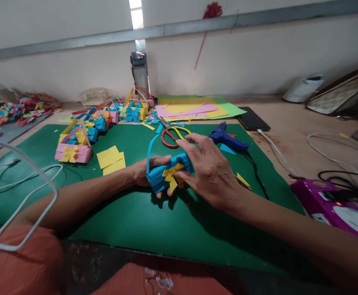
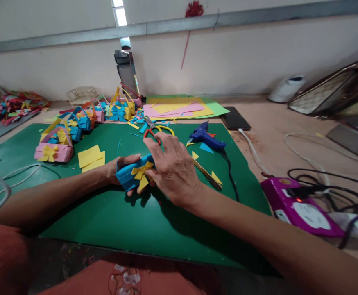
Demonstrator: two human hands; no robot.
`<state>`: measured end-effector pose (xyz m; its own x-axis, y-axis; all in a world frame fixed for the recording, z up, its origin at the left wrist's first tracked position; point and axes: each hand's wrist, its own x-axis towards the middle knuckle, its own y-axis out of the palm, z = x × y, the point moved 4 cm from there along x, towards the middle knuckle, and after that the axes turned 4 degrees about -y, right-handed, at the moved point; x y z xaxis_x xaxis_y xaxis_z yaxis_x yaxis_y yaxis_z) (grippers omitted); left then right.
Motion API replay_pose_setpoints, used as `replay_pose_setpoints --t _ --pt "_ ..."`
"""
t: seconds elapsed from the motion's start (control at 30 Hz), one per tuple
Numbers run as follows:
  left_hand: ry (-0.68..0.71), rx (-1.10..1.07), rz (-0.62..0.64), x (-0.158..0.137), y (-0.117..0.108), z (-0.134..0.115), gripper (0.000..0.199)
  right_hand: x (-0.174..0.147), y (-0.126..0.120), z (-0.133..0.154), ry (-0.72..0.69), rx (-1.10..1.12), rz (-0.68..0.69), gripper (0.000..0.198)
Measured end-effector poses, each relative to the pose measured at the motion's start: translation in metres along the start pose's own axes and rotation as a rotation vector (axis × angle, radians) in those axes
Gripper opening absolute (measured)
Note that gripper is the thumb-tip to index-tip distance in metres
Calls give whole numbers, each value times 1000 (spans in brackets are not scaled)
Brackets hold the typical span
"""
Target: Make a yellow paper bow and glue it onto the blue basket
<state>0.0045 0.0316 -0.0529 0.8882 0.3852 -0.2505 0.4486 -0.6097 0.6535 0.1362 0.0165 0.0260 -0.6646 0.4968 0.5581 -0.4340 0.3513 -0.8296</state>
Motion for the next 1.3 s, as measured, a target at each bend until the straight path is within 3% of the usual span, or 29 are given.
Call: replay_pose_setpoints --t 0.2,0.33,0.4,0.5,0.7,0.93,1.1,1.3 --pt "-11 -115 25 -4 1 -3 58 -2 -4 -3 36 207 -3 56" --pt "-49 -110 82 -3 -2 -2 65 4 -8 -20 204 393 -106 38" --pt "-71 -96 103 -2 -5 -1 69 7 -5 -30 324 494 -93 37" --pt "-86 -59 106 -2 -7 -1 70 13 3 -41 478 651 9 36" --pt "-117 28 12 -1 -8 -2 69 25 13 -37 631 883 437 7" --pt "-73 23 33 3 -8 -5 75 40 6 -40 672 869 529 15" --pt "-61 -55 66 6 -9 -7 71 42 13 -51 733 923 519 25" --pt "101 -143 95 8 -19 -8 49 68 11 -67 777 999 347 26"
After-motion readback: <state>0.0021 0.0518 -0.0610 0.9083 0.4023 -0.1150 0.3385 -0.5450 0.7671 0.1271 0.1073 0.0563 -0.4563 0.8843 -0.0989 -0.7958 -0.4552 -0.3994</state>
